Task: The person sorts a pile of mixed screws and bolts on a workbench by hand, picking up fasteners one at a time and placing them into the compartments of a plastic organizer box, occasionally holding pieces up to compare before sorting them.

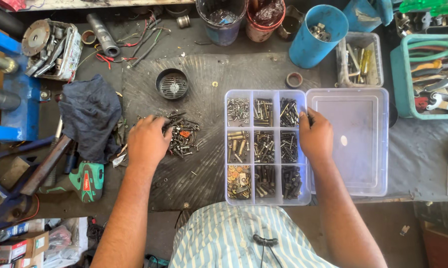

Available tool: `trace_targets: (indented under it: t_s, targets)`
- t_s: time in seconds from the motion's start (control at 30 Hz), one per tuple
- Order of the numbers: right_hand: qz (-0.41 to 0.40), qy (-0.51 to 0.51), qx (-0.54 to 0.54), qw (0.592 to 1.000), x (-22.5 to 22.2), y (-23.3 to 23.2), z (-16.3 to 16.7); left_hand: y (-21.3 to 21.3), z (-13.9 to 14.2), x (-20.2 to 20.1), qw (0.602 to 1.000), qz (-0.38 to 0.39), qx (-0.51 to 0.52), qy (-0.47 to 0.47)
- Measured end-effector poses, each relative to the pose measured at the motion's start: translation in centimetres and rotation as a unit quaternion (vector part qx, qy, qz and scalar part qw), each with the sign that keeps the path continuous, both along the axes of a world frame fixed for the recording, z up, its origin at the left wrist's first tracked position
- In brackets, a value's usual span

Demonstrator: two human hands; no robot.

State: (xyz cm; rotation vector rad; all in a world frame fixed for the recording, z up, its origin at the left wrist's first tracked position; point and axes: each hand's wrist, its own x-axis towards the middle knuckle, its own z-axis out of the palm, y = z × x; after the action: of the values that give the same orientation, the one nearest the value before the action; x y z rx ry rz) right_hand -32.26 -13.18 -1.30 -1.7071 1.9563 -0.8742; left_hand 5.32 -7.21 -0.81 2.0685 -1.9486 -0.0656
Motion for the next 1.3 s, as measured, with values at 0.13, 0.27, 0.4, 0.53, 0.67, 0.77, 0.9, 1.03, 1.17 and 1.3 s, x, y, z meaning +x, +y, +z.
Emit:
trace_targets:
  t_s: [0.13,0.27,0.4,0.53,0.67,0.77,0.9,1.03,1.17,1.3]
  targets:
    - [-0.013,-0.006,0.007,1.000,-0.1,0.3,-0.1,0.2,-0.2,-0.5,0.999,0.006,0.029,-0.031]
    - [-0.027,0.019,-0.023,0.999,-0.2,0.7,-0.1,0.5,-0.3,-0.5,1.000,0.000,-0.004,-0.016]
    - [0.036,0.204,-0.244,0.947,0.3,2.1,1.2,1.8,0.7,-2.1,0.987,-0.035,-0.074,0.135]
    - [0.176,0.033,-0.179,0.968,2.9,5.1,2.6,3.6,2.3,-5.5,0.955,-0.094,-0.103,0.263]
    - [0.288,-0.073,-0.064,0.953,5.2,7.4,3.4,4.6,3.5,-8.2,0.929,-0.171,-0.109,0.309]
    - [0.313,-0.136,-0.002,0.940,5.9,7.7,3.6,5.1,4.0,-9.2,0.910,-0.214,-0.102,0.341]
    - [0.302,-0.124,-0.024,0.945,5.2,7.6,3.0,5.3,3.7,-9.3,0.905,-0.217,-0.103,0.350]
    - [0.183,-0.003,-0.156,0.971,2.8,6.0,2.0,4.7,2.2,-6.9,0.932,-0.099,-0.089,0.336]
    - [0.060,0.086,-0.232,0.967,-0.3,2.7,1.1,2.8,0.8,-2.5,0.964,0.004,-0.122,0.237]
    - [0.089,0.162,-0.162,0.969,-0.9,0.4,0.4,-0.5,0.3,0.0,0.988,0.012,-0.090,0.126]
